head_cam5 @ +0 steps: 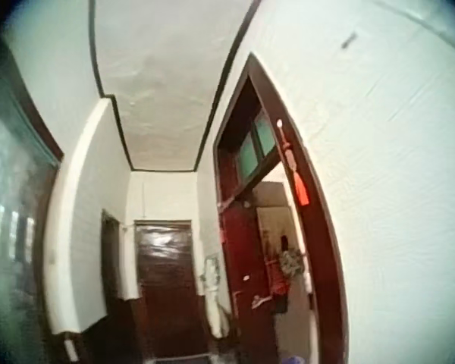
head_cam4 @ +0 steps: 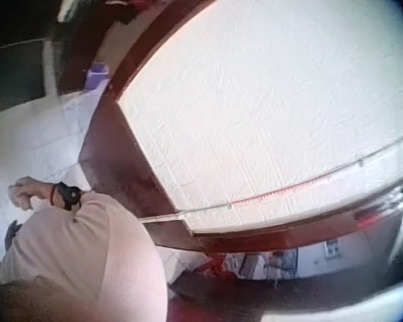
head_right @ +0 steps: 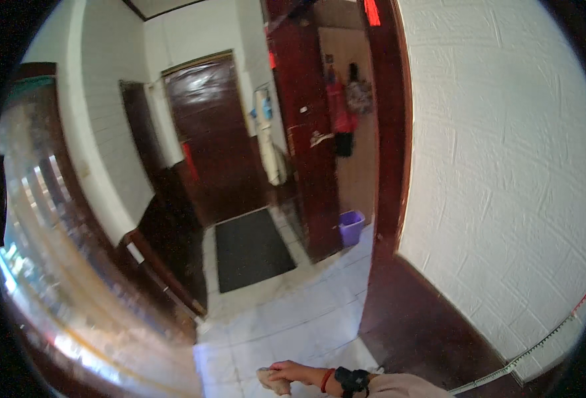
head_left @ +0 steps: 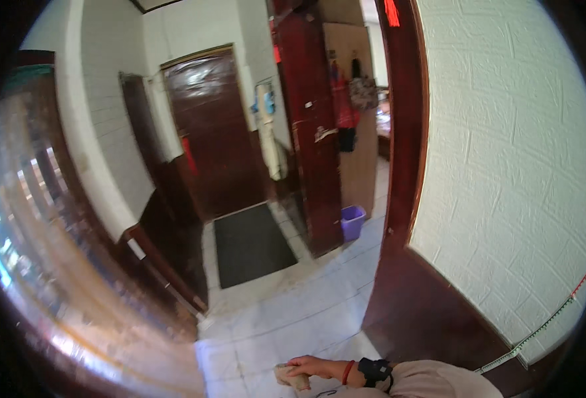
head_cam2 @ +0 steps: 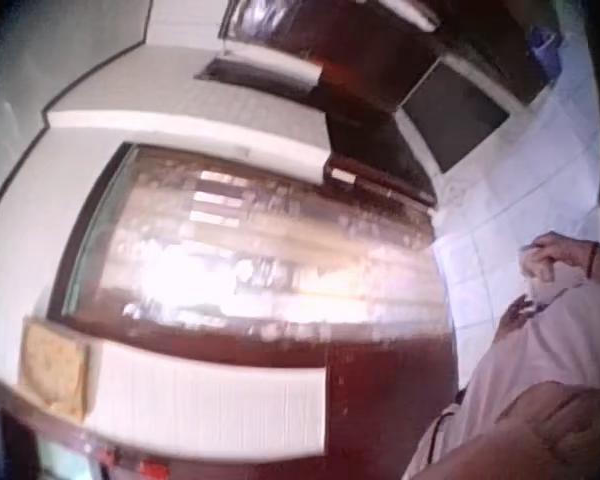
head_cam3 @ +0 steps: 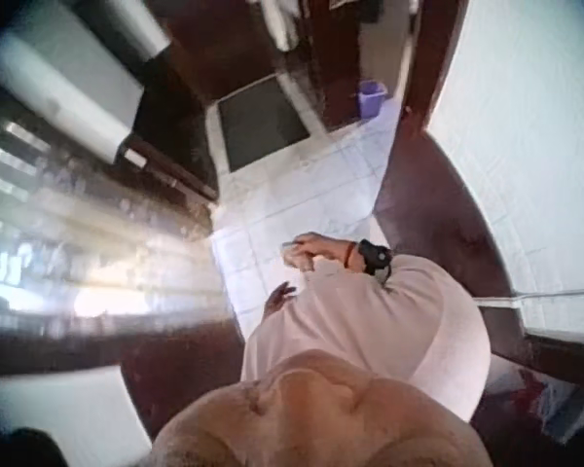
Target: Cleaning the headboard of a bed and a window sill with a cloth.
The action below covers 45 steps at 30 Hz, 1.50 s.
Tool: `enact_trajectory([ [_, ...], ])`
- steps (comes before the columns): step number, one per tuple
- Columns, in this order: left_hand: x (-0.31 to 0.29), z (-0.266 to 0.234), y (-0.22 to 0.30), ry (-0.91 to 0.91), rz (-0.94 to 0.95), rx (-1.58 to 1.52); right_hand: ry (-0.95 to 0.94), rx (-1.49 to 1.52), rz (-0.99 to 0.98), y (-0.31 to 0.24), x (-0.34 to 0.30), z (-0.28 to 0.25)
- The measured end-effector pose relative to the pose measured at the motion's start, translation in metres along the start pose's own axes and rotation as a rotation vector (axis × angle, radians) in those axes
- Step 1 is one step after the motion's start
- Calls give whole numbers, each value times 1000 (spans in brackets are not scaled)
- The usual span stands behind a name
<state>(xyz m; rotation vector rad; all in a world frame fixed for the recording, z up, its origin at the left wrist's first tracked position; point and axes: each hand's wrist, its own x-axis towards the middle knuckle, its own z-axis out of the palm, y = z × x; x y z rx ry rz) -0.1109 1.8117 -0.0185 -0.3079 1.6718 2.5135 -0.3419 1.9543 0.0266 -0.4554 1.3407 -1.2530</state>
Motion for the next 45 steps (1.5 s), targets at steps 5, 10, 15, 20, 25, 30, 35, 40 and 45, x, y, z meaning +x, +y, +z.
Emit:
enact_trajectory([
  [5,122,-37,72,-64,-166,132,57,202,-69,-60,13,-57],
  [10,258,-19,128,-159,-186,113,292,383,-225,-82,21,-115],
  [15,387,-17,150,-250,-226,240,251,283,-298,-117,67,-206],
  [20,481,-23,177,-267,-263,308,310,353,-333,-168,92,-270],
  [25,591,-26,189,-325,-297,384,425,340,-283,-193,116,-368],
  [30,723,-17,206,-499,-278,651,679,414,-340,-201,129,-465],
  [35,821,42,216,-558,-378,339,886,417,-390,-227,110,-545],
  [40,907,120,200,-660,-364,447,1342,580,-403,-206,40,-622],
  [45,976,199,171,-779,-293,562,1926,599,-392,-170,-43,-733],
])
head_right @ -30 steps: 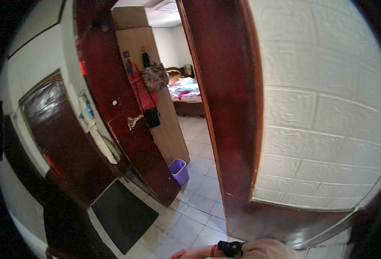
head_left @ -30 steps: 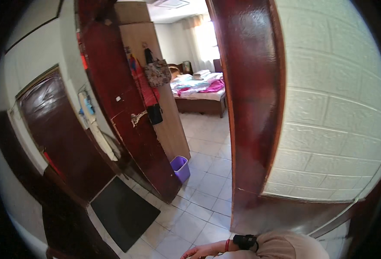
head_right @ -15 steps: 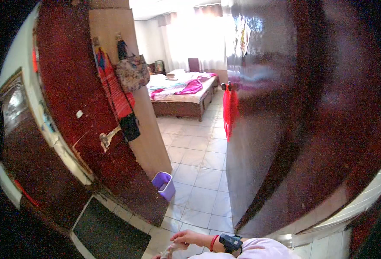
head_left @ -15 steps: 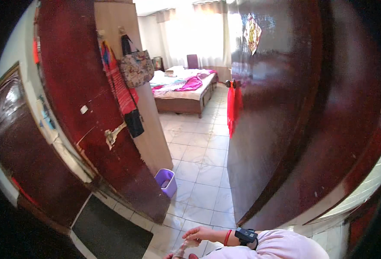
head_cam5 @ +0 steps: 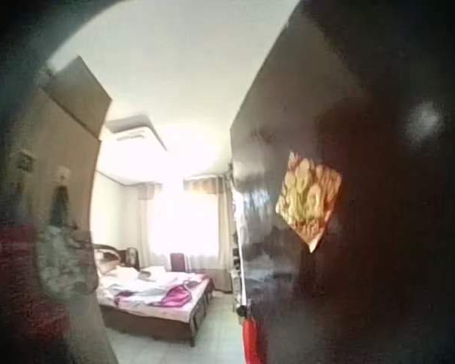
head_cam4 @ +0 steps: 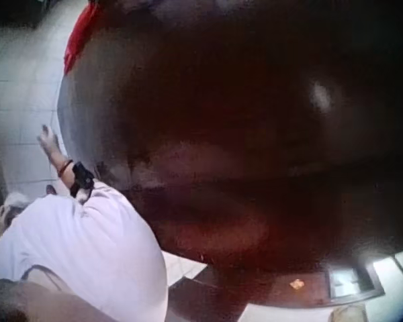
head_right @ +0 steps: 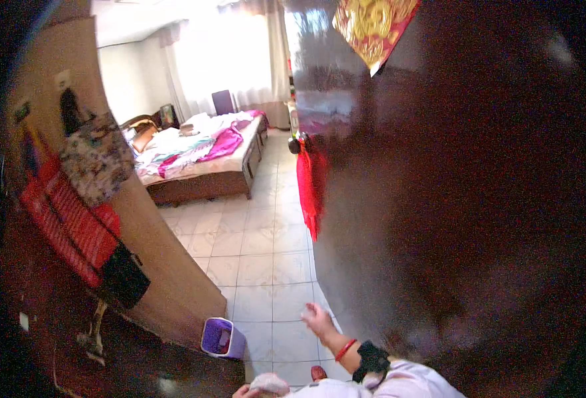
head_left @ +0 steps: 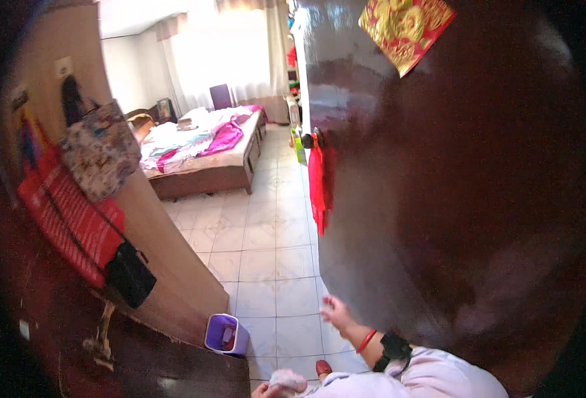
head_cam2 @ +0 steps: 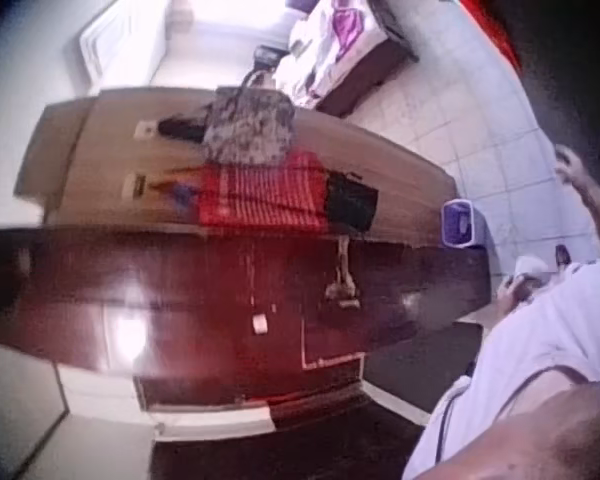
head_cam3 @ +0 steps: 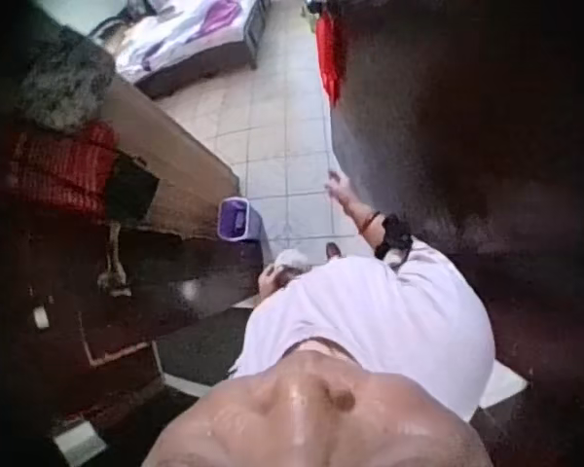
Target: Cleaning the headboard of a bed and a window sill with a cloth.
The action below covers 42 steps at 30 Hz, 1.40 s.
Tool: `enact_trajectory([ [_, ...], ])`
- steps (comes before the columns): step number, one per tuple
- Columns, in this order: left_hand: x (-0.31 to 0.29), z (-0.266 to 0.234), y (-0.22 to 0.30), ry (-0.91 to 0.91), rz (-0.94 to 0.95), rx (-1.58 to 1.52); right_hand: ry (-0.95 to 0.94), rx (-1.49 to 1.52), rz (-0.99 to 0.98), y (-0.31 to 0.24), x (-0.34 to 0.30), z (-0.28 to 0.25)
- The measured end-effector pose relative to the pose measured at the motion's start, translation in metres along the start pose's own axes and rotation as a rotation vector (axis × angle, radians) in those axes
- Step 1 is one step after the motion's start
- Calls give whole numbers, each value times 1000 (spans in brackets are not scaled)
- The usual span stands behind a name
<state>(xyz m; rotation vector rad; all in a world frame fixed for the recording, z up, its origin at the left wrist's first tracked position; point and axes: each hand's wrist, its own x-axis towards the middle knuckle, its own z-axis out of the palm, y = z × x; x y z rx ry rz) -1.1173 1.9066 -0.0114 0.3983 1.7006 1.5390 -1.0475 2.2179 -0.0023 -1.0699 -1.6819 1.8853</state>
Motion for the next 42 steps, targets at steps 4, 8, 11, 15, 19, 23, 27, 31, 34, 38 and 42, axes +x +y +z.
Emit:
enact_trajectory([
  [4,71,11,65,-12,-56,-101,181,197,-72,-67,68,-9],
  [8,133,8,100,-106,-145,-147,349,268,-109,-104,126,-25],
  [11,192,5,107,-146,-173,-168,399,244,-114,-107,168,-29],
  [15,259,14,164,-300,-222,-103,453,253,-86,-98,224,-34],
  [19,350,0,140,-156,-213,-256,449,297,-54,-110,267,-35],
  [23,423,-7,193,-259,-187,-238,709,383,35,-100,312,-54],
  [27,478,-16,205,-328,-188,-169,665,445,263,-82,327,-18],
  [31,528,-13,220,-428,-309,-104,104,557,728,-94,373,21],
  [34,575,-20,234,-434,-264,-130,-223,387,555,-136,428,53],
  [38,629,-41,255,-430,-166,-194,-744,239,445,-172,513,97],
  [42,670,-54,293,-408,-125,-211,-1041,57,480,-216,585,133],
])
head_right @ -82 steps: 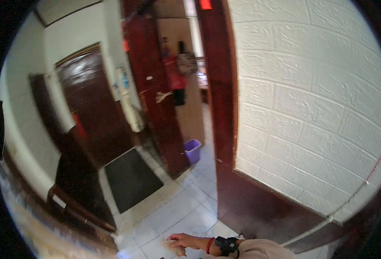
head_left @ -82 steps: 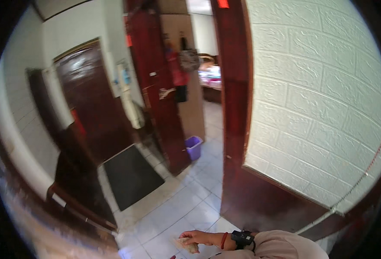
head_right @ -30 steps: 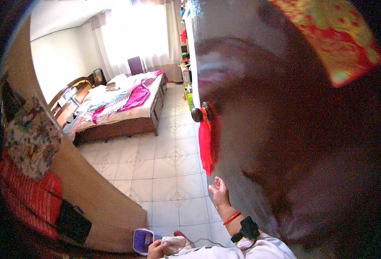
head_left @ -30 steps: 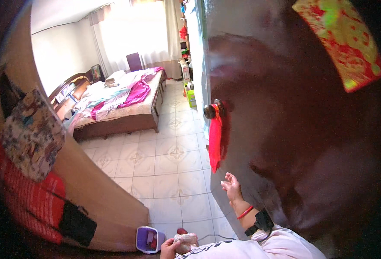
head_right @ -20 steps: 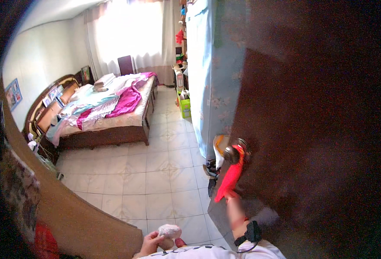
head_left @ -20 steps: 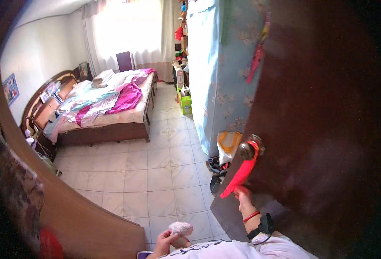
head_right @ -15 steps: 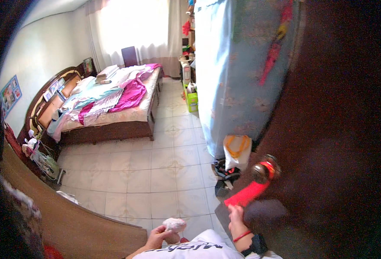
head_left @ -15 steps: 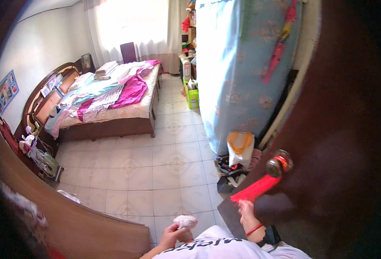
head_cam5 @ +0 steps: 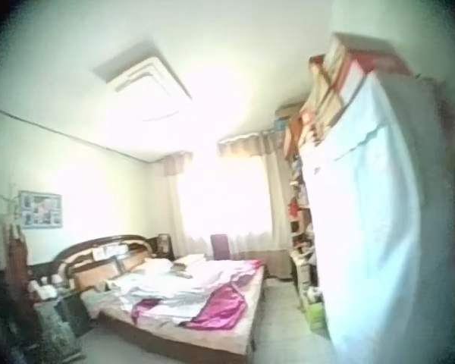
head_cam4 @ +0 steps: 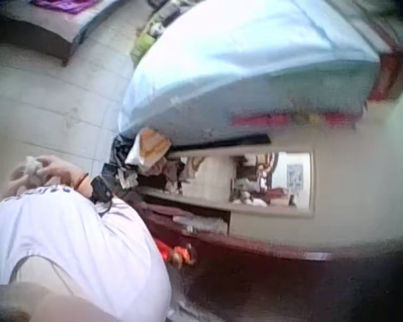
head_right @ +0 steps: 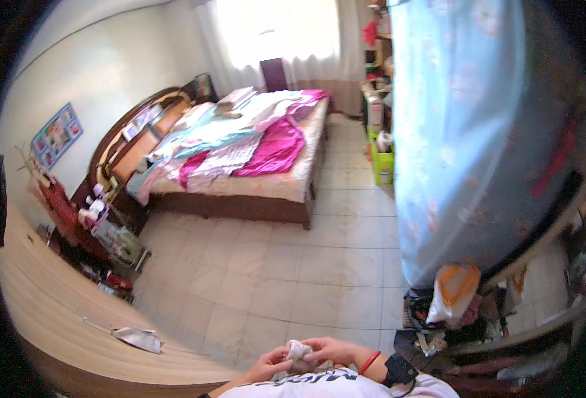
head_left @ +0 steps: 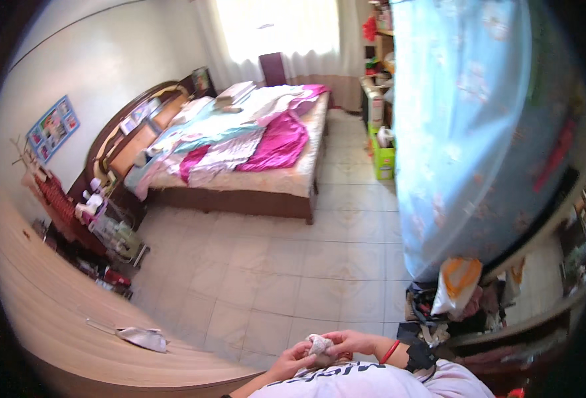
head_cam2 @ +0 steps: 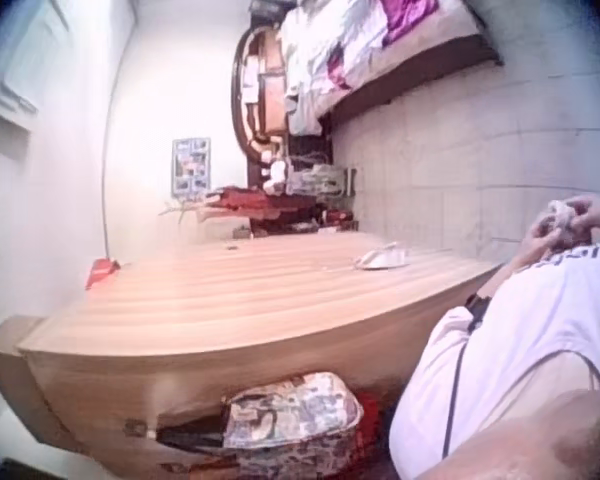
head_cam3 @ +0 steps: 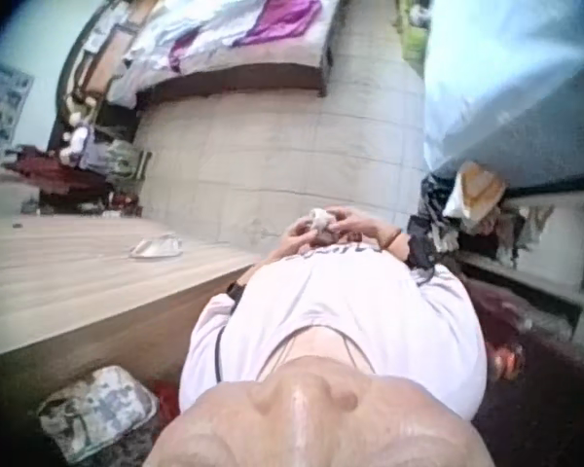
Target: Cleaning the headboard of a bed and a window sill with a cloth.
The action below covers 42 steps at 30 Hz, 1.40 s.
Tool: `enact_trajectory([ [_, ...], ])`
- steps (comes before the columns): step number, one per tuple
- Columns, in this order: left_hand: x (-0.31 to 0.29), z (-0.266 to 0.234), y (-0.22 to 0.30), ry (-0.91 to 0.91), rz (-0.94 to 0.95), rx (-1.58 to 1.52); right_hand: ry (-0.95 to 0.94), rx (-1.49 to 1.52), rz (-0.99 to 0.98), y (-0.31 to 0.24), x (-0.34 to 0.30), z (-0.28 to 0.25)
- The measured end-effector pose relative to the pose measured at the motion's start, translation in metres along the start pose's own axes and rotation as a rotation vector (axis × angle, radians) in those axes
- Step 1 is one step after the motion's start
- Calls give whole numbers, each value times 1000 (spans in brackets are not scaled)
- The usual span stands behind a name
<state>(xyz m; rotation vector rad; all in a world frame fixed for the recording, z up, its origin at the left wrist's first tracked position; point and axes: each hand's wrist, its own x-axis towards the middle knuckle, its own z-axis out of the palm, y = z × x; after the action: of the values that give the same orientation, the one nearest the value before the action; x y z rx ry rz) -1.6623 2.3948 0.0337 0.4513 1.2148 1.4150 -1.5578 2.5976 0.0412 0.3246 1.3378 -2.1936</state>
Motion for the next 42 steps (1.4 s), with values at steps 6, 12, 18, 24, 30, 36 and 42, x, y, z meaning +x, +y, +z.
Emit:
enact_trajectory([
  [6,15,-60,62,370,81,-152,120,-32,18,-71,83,-54],
  [12,19,-169,107,662,230,-170,328,129,-38,-162,177,-69],
  [18,26,-266,172,729,309,-123,340,123,-173,-249,274,-94],
  [24,12,-362,247,829,232,37,214,178,-336,-331,353,-101],
  [30,19,-448,264,1033,156,31,198,212,-282,-388,459,-152],
  [36,-28,-468,156,510,-450,608,18,100,-204,-474,592,-148],
  [42,25,-408,241,354,-218,-146,-106,49,-24,-517,703,-139],
])
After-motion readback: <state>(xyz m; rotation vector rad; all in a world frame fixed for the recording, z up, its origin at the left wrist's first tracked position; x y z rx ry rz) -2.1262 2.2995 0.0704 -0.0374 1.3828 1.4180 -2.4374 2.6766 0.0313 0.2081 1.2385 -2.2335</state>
